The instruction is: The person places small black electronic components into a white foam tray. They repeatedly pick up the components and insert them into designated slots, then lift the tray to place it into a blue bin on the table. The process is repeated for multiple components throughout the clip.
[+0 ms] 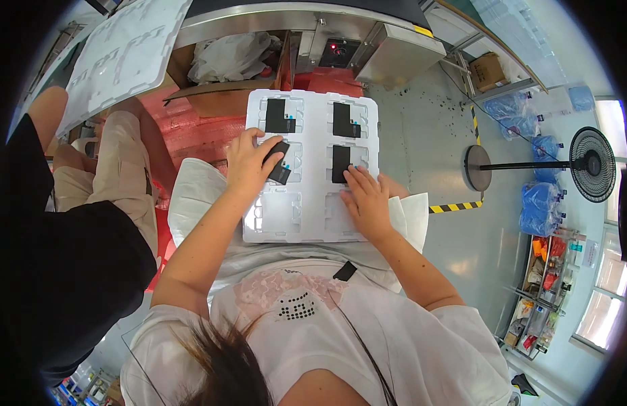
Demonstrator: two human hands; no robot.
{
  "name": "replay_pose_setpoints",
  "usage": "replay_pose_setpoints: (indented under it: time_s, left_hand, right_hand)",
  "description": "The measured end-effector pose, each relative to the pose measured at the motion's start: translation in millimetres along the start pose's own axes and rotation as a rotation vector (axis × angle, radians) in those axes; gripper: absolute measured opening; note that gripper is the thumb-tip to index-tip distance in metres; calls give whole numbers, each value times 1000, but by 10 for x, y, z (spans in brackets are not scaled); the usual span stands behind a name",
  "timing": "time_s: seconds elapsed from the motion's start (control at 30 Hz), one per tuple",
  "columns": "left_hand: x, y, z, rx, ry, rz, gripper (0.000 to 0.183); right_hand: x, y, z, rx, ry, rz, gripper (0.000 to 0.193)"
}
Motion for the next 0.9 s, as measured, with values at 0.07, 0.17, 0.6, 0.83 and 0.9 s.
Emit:
replay_pose_setpoints:
  time_s: [0.07, 0.17, 0.6, 0.83, 0.9]
  left_hand:
    - [46, 20, 32, 94, -59, -7, 29]
    - [117, -3, 4, 132, -78, -28, 24]
    - [-15, -222, 75, 128, -49, 39, 33]
    - [50, -101, -77, -30, 17, 61, 59]
    - [42, -52, -39, -174, -35, 66, 79]
  right_hand:
    - [6, -128, -131, 127, -111, -32, 37]
    - [-25, -445, -456, 294, -164, -81, 33]
    - [182, -2971, -1975, 645, 133, -71, 21]
    - [422, -4007, -2083, 317, 204, 639, 40]
    - [683, -4126, -2018, 375, 122, 651, 42]
Point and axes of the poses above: each hand's wrist, its own y-axis away from the middle knuckle, its own z-axis out of the palm, x = y × z, the point moved 3 cm from there along -y, towards the middle knuckle, and after that the axes turned 14 degrees about -x, right-handed, at the moved point
